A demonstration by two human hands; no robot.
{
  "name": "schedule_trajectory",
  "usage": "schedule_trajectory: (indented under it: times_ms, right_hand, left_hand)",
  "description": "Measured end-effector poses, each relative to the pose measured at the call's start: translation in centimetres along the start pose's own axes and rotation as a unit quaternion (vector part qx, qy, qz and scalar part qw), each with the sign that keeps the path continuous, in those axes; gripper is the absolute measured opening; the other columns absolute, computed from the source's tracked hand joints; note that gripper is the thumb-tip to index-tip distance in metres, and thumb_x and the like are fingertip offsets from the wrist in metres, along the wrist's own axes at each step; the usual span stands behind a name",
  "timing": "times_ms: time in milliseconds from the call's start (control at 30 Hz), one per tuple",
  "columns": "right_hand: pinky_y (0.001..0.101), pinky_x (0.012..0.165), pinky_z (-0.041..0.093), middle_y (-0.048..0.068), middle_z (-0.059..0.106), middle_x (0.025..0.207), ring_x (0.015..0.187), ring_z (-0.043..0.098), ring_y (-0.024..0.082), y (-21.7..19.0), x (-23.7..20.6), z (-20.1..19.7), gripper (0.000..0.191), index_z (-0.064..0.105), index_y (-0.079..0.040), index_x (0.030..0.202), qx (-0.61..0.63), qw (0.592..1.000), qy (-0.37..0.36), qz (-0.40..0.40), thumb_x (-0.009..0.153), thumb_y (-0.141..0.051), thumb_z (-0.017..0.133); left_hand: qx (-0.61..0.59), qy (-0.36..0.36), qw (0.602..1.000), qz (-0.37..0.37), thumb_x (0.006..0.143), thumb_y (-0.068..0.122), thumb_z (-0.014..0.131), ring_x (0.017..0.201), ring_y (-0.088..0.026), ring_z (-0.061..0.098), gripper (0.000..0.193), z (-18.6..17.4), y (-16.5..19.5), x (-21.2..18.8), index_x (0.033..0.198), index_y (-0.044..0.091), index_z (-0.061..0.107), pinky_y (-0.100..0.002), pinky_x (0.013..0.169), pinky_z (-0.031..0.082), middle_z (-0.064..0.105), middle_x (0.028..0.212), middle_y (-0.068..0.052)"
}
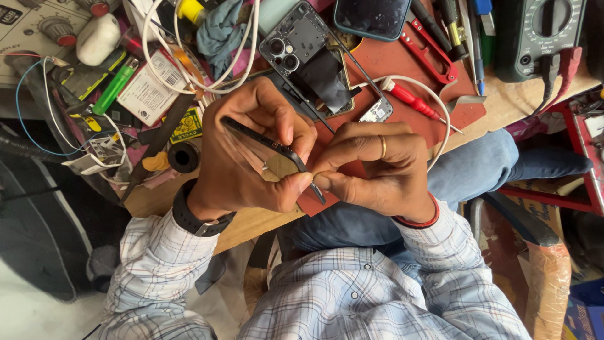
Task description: The person pries open a smartphone, wipes its screen with a cloth, and handles the opened phone body with its battery exposed. They then use multimeter probes to test the exposed battery and circuit board, holding the probes against the board for an extended period.
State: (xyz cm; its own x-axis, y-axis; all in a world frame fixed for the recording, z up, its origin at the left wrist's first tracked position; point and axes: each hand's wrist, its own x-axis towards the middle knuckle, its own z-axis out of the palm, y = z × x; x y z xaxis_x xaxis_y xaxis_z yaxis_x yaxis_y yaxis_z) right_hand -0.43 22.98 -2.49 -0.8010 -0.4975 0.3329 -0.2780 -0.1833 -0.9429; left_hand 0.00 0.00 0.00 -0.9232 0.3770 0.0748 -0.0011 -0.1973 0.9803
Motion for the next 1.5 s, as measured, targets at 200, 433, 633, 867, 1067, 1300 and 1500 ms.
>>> schedule_trajectory:
  times_ms: [200, 433, 633, 867, 1067, 1300, 1500]
  right_hand:
    - [0.0256, 0.068, 0.056, 0.011, 0.074, 0.091, 0.075, 0.072, 0.016, -0.4, -1.3, -0.4, 0.014, 0.075, 0.004, 0.1, 0.005, 1.0, 0.011, 0.005, 0.088, -0.001, 0.081]
    - [0.0255, 0.067, 0.055, 0.011, 0.073, 0.09, 0.074, 0.071, 0.015, -0.3, -1.9, -0.3, 0.014, 0.075, 0.005, 0.1, 0.001, 1.0, 0.024, 0.008, 0.088, -0.001, 0.081]
    - [0.0251, 0.066, 0.055, 0.012, 0.073, 0.089, 0.074, 0.07, 0.016, -0.4, -2.1, -1.4, 0.015, 0.075, 0.005, 0.1, 0.003, 0.999, 0.037, 0.014, 0.088, 0.001, 0.082]
    - [0.0248, 0.067, 0.056, 0.012, 0.073, 0.091, 0.075, 0.071, 0.016, -0.5, -4.0, 1.8, 0.015, 0.074, 0.005, 0.1, 0.004, 0.999, 0.045, 0.006, 0.088, 0.002, 0.081]
    - [0.0243, 0.067, 0.055, 0.012, 0.073, 0.09, 0.074, 0.071, 0.016, -0.5, -3.5, 4.0, 0.015, 0.074, 0.005, 0.101, 0.002, 0.999, 0.039, 0.007, 0.089, 0.0, 0.081]
    - [0.024, 0.067, 0.055, 0.012, 0.073, 0.091, 0.075, 0.07, 0.015, -1.4, -7.9, 5.9, 0.015, 0.074, 0.005, 0.1, 0.0, 0.999, 0.05, 0.01, 0.088, -0.001, 0.082]
    - [0.0237, 0.068, 0.055, 0.012, 0.073, 0.092, 0.076, 0.07, 0.015, -0.6, -3.5, 10.6, 0.015, 0.074, 0.005, 0.1, 0.003, 0.998, 0.062, 0.014, 0.088, 0.0, 0.082]
  left_hand:
    - [0.015, -0.011, 1.0, -0.002, 0.078, 0.007, 0.084, 0.078, -0.006, 0.063, 0.041, 1.1, -0.3, 0.0, 0.096, 0.006, 0.047, -0.02, 0.074, 0.056, 0.067, 0.086, -0.009]
    - [0.01, -0.024, 1.0, -0.009, 0.078, 0.007, 0.085, 0.078, -0.005, 0.062, 0.042, 1.1, -0.6, -0.1, 0.097, 0.007, 0.047, -0.02, 0.075, 0.055, 0.068, 0.085, -0.009]
    - [0.004, -0.018, 1.0, -0.003, 0.081, 0.008, 0.084, 0.079, -0.006, 0.063, 0.041, 2.5, -0.3, 1.4, 0.098, 0.006, 0.047, -0.02, 0.076, 0.056, 0.067, 0.086, -0.009]
    - [0.02, -0.018, 1.0, 0.001, 0.08, 0.007, 0.081, 0.078, -0.006, 0.064, 0.038, 1.9, -0.9, -2.2, 0.097, 0.006, 0.046, -0.022, 0.075, 0.058, 0.068, 0.085, -0.008]
    - [0.015, -0.017, 1.0, 0.005, 0.08, 0.007, 0.08, 0.079, -0.006, 0.064, 0.038, 0.8, 0.1, -4.0, 0.097, 0.006, 0.046, -0.022, 0.075, 0.058, 0.068, 0.085, -0.008]
    - [0.036, -0.023, 0.999, 0.01, 0.08, 0.007, 0.079, 0.079, -0.005, 0.064, 0.037, 1.7, -1.2, -7.9, 0.097, 0.006, 0.046, -0.022, 0.077, 0.058, 0.069, 0.085, -0.008]
    - [0.028, -0.029, 0.999, 0.018, 0.081, 0.008, 0.08, 0.079, -0.005, 0.063, 0.037, -4.0, 1.7, -9.3, 0.098, 0.006, 0.047, -0.021, 0.078, 0.057, 0.068, 0.085, -0.008]
